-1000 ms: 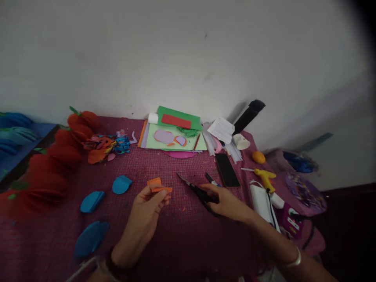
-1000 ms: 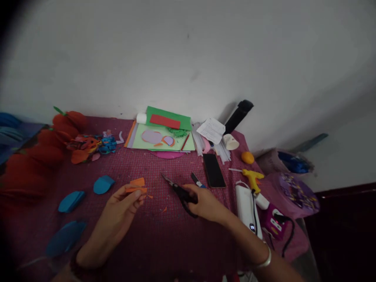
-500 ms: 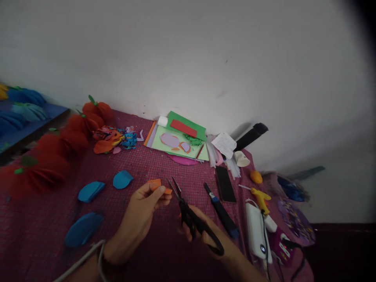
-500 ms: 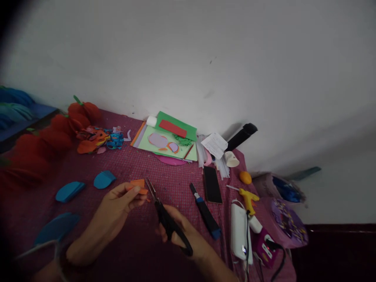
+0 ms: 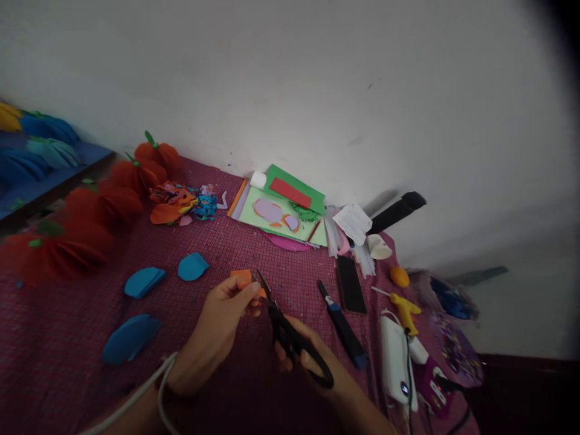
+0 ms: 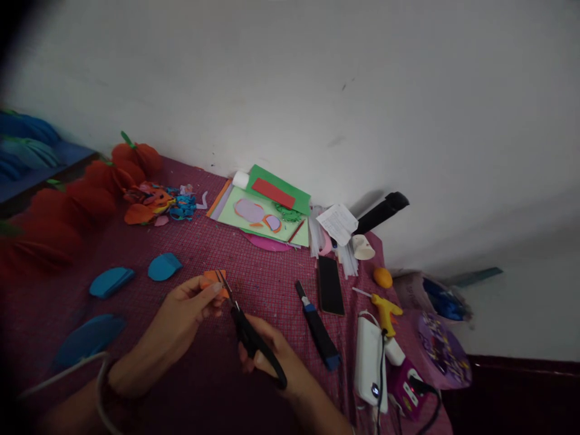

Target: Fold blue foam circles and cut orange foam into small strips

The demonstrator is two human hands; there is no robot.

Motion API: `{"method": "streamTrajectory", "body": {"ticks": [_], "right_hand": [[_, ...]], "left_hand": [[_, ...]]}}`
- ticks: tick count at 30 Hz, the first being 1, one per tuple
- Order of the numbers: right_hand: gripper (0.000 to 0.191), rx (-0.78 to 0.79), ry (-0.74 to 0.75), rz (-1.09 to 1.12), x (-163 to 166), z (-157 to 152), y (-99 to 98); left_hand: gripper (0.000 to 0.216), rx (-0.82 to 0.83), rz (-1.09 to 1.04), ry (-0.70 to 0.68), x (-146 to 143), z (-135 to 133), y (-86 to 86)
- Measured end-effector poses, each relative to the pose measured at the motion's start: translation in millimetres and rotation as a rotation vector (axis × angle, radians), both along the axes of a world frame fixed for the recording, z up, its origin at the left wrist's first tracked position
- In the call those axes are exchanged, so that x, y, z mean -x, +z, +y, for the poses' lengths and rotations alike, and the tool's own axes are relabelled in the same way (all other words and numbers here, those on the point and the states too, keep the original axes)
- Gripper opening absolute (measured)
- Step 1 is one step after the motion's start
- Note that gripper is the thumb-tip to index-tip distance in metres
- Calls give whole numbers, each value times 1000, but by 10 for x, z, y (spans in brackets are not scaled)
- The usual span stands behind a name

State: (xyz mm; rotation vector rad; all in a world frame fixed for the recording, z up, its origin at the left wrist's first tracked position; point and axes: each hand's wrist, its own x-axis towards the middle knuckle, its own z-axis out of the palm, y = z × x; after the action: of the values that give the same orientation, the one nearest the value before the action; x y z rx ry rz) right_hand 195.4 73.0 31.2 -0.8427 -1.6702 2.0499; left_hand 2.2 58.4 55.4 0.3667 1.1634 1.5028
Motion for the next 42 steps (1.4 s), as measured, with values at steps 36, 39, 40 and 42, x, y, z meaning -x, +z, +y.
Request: {"method": "streamTrajectory", "body": {"ticks": [36,39,40,42], "right_hand": [[68,-19,-99,139,-21,-24,-124],[66,-21,-105,148,-11,-34,-123],[66,-16,-108,151,-6,-40,-117],[67,-3,-117,148,8,-53,-96]], "left_hand": [[24,12,-245,-47,-78,-5,-71],[22,12,-218,-41,-75,-1,-62],[22,12,-209,-40,-76,-2,-63],[20,14,-191,-34,-81,-6,-70]]}}
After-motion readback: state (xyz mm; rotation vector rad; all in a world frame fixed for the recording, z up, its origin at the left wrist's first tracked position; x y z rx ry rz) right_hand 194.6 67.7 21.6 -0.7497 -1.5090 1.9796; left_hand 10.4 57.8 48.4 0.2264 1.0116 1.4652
